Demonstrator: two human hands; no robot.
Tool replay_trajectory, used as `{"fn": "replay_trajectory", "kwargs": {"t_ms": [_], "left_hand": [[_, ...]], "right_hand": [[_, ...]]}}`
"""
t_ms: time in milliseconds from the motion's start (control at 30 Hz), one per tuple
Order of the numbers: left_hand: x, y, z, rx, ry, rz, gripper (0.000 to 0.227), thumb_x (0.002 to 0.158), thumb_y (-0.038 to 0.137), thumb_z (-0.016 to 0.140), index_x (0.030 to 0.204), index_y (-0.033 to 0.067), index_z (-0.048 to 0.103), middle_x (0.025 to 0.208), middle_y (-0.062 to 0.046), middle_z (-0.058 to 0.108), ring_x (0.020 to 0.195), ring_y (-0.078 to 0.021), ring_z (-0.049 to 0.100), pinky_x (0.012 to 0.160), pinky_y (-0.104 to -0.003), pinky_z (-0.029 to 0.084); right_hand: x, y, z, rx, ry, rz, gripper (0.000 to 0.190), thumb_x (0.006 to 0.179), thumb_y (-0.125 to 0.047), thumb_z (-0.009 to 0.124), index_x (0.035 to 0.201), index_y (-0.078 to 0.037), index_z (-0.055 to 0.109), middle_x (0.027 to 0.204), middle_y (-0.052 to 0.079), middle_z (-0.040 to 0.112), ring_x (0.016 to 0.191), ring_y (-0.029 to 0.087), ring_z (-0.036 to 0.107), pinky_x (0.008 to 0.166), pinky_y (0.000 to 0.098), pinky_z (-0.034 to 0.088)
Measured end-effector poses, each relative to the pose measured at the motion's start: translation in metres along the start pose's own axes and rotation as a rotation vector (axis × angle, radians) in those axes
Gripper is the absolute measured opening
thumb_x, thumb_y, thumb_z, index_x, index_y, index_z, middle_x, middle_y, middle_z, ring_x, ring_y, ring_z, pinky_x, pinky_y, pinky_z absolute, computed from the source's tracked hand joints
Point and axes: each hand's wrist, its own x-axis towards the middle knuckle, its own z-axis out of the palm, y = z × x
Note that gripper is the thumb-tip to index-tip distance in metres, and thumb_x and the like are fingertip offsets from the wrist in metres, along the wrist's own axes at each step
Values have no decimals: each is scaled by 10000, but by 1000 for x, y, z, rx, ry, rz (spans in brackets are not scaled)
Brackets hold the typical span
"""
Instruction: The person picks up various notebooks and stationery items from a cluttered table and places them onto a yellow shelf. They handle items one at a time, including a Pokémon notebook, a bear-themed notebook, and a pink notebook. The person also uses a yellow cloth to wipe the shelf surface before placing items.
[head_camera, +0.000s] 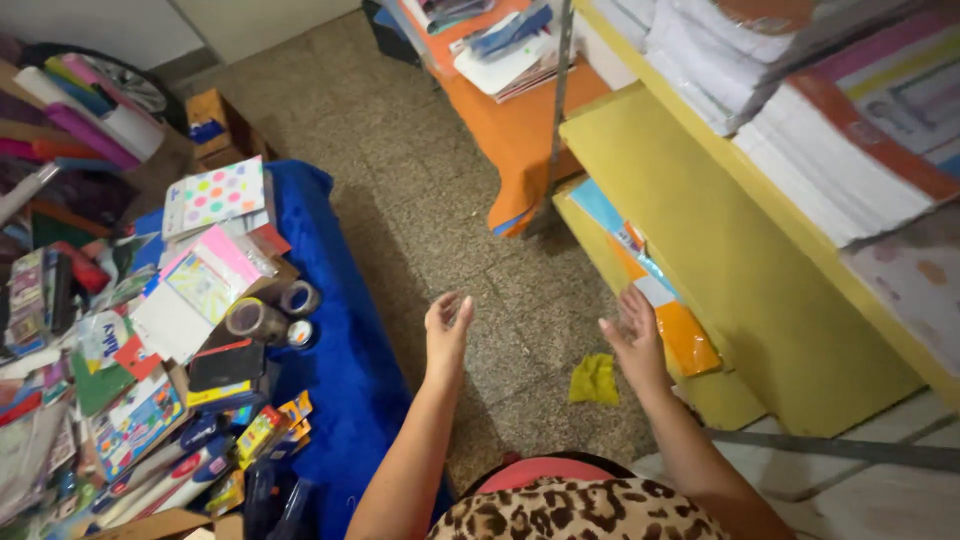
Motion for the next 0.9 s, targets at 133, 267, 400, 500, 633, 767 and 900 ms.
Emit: {"fn": "replay_trajectory", "kwargs": {"t_ms": [133,267,400,500,633,767,900], "left_hand": [[6,-21,-9,-15,19,-19,562,925,341,786,1299,-41,613,1292,-363,481,1244,-628,490,1029,-649,439],[18,-41,5,-25,19,-54,571,917,358,792,1313,-12,612,1326,-339,463,1264,-604,488,1040,-647,430],[45,-94,39,7,-11,-41,547,913,337,801,1297,-10,625,1296,-340,482,1235,-613,506,1032,-648,441],[62,-153,61,-23,-11,-125,583,911,336,807,1326,-18,602,1325,-336,452,1278,-592,484,1023,-636,459],[77,-212,97,-34,-59,-181,584,929,321,774,1327,-58,576,1332,-356,438,1295,-609,458,1041,-654,435],[96,-303,123,-9,-95,-210,626,907,362,808,1335,-35,583,1316,-326,460,1293,-570,486,1030,-637,457],[115,-378,141,-4,-117,-213,592,916,317,803,1322,-52,580,1306,-330,472,1290,-572,483,1037,-638,453]], "right_hand": [[3,25,6,-11,0,11,843,886,-107,783,1592,-41,327,1512,319,439,1413,462,419,1122,539,399],[15,48,10,-39,8,32,826,889,-95,781,1579,-23,332,1511,296,454,1413,430,437,1129,504,404],[35,93,14,-54,37,47,819,877,-66,776,1566,-3,338,1503,309,462,1406,453,434,1135,525,389],[46,151,17,-81,53,70,819,882,-69,774,1574,-22,338,1489,297,471,1403,449,445,1127,514,397],[59,230,19,-82,93,105,801,899,-73,755,1576,-21,330,1490,318,454,1416,461,428,1148,524,365],[67,320,20,-103,106,157,783,917,-95,759,1576,-29,340,1497,305,459,1418,454,429,1140,529,380],[72,409,19,-156,110,227,783,925,-152,761,1580,-35,348,1514,281,463,1434,426,422,1146,525,370]]}}
